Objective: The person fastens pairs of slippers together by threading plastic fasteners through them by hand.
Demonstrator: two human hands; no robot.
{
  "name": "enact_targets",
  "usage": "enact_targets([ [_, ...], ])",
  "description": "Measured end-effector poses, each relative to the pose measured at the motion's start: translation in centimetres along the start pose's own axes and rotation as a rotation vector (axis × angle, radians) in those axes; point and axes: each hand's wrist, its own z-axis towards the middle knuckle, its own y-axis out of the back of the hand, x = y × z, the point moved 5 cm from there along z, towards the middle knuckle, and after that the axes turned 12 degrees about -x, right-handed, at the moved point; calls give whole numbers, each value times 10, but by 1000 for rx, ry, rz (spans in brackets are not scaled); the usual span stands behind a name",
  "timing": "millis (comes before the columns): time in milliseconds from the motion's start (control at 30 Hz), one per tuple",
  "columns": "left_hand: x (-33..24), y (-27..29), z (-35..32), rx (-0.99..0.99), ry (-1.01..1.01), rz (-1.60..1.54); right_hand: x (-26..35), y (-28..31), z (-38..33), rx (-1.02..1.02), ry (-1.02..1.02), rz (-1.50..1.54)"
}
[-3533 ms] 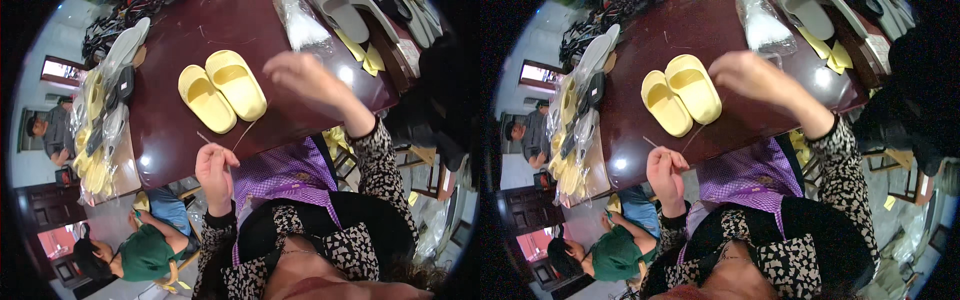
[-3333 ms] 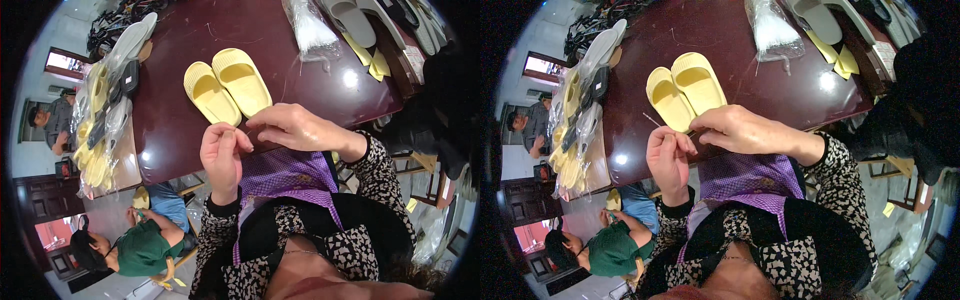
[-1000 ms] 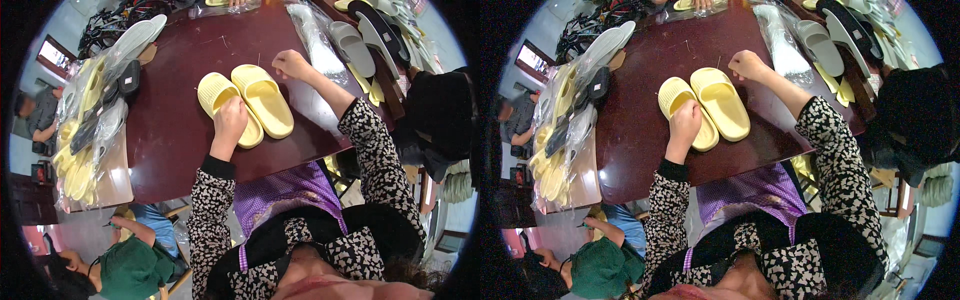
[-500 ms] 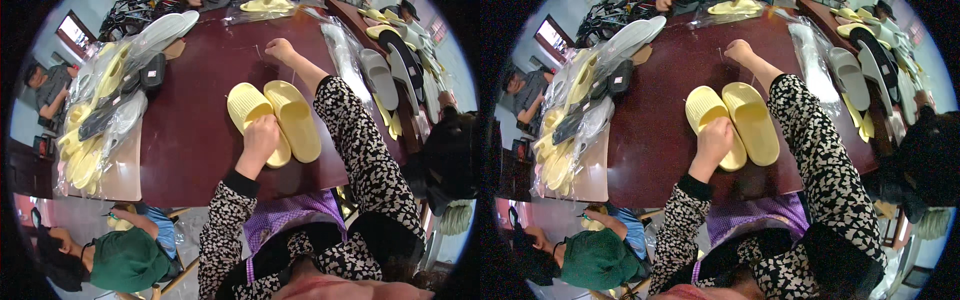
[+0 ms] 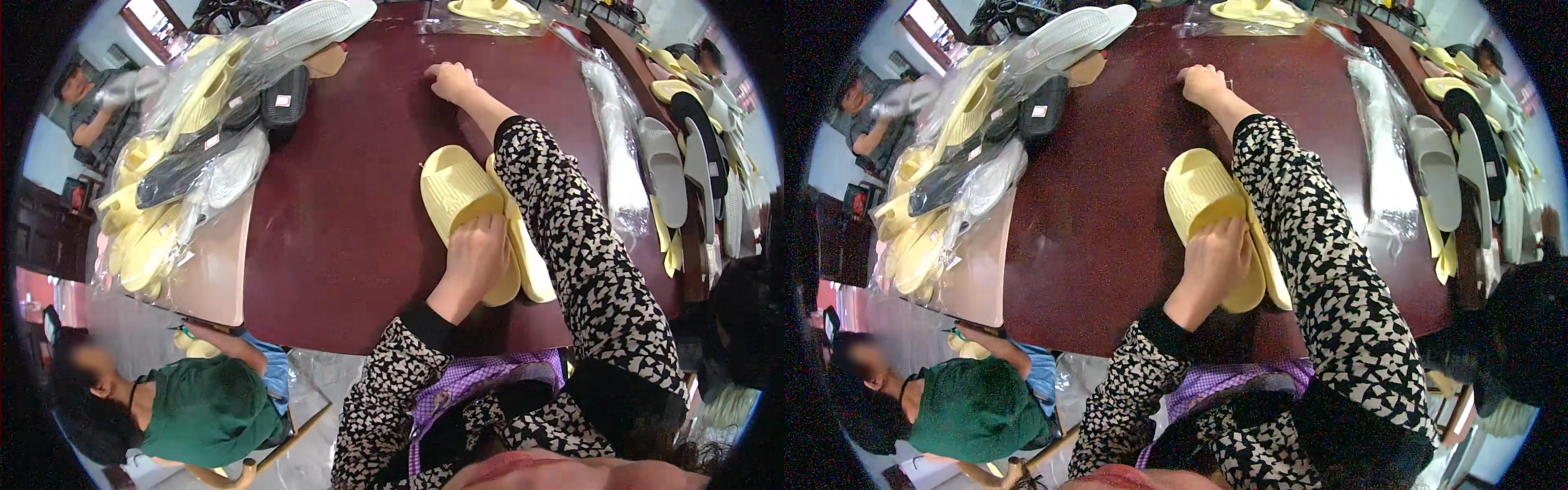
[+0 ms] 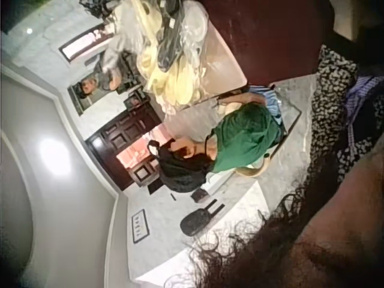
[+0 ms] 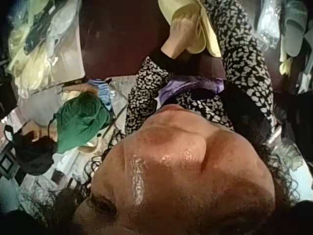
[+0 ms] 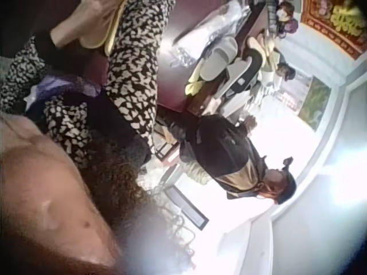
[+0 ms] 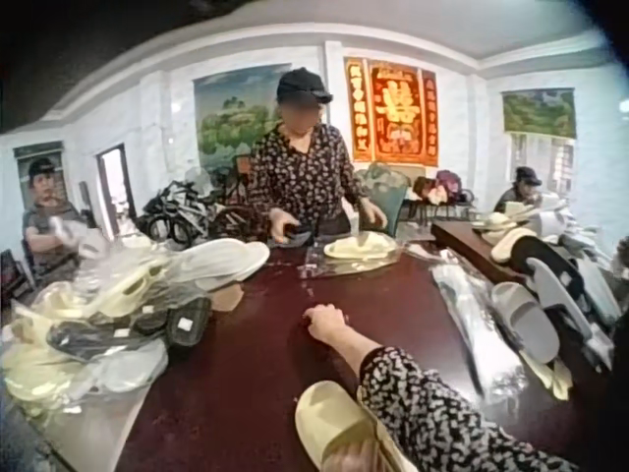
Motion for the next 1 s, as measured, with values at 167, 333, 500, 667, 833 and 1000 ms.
enact_targets([
  [167,-1,-1,3,41,10,-50,-13,-5,26,-111,138,-92],
  [333,-4,-6,7,20,-5,-78,12,44,17,-282,69,662],
  [500,7,5,-7,-80,-44,-27,200,151,-130,185,269,1472],
  [667,-3,-8,-1,-15,-31,-72,241,236,-303,644,1012,1750],
  [833,5,-6,-2,11,-35,-23,121,191,-236,74,597,1017],
  [1000,4,-6,2,6,-94,25,-86,148,-182,-172,-86,575],
])
